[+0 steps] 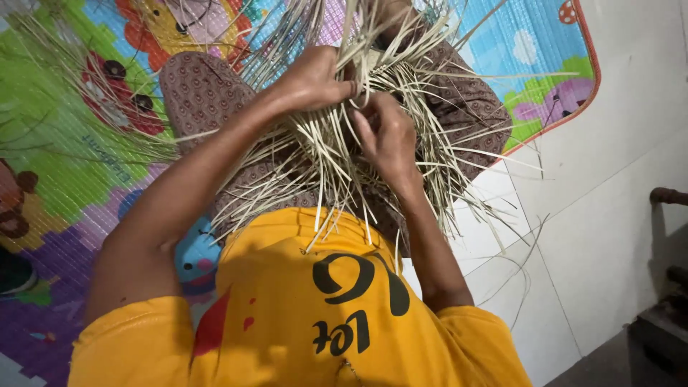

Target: Weaving dried straw or grass fibers together to create a basket

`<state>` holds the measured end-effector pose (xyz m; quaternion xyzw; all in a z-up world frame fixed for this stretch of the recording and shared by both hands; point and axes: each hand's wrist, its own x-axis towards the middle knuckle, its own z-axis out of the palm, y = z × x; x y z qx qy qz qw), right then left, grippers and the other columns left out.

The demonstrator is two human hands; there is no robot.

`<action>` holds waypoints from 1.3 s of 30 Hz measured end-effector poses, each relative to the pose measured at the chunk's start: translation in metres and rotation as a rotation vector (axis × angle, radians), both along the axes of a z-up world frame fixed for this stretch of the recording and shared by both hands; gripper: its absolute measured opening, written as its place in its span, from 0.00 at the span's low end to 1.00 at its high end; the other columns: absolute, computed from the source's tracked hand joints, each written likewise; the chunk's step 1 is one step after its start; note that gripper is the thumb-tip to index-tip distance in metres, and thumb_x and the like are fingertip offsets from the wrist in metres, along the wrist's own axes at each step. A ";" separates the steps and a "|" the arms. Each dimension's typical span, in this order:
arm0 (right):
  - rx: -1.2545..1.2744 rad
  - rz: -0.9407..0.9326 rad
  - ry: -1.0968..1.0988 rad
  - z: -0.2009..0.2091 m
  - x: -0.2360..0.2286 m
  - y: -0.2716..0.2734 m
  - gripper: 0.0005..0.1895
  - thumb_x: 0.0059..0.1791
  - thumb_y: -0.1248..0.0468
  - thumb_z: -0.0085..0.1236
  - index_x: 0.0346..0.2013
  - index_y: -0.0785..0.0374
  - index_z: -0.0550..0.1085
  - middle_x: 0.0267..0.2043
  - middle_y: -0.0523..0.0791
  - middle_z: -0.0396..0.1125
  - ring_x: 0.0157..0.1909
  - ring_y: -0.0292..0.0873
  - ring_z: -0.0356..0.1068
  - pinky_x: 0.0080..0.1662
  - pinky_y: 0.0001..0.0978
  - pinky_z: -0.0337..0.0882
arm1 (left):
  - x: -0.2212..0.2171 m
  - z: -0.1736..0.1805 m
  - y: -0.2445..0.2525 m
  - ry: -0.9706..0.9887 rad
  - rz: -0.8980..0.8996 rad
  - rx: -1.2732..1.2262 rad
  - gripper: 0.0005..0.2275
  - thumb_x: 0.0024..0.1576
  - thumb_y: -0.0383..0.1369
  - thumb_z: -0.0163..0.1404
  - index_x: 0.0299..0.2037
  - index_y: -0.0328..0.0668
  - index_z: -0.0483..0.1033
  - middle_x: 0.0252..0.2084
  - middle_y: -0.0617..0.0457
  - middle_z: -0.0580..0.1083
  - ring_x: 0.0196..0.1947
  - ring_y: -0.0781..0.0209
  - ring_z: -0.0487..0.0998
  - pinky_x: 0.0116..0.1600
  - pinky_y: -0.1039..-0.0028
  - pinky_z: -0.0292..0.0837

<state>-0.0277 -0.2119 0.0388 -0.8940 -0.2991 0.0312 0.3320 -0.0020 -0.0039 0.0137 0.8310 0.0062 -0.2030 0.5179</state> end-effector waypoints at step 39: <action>0.665 -0.093 0.518 0.086 -0.023 -0.184 0.08 0.50 0.76 0.59 0.39 0.62 0.71 0.31 0.45 0.72 0.31 0.37 0.74 0.39 0.26 0.81 | -0.012 0.035 -0.005 0.061 0.037 0.099 0.30 0.58 0.35 0.59 0.65 0.23 0.58 0.34 0.52 0.63 0.24 0.58 0.66 0.27 0.72 0.75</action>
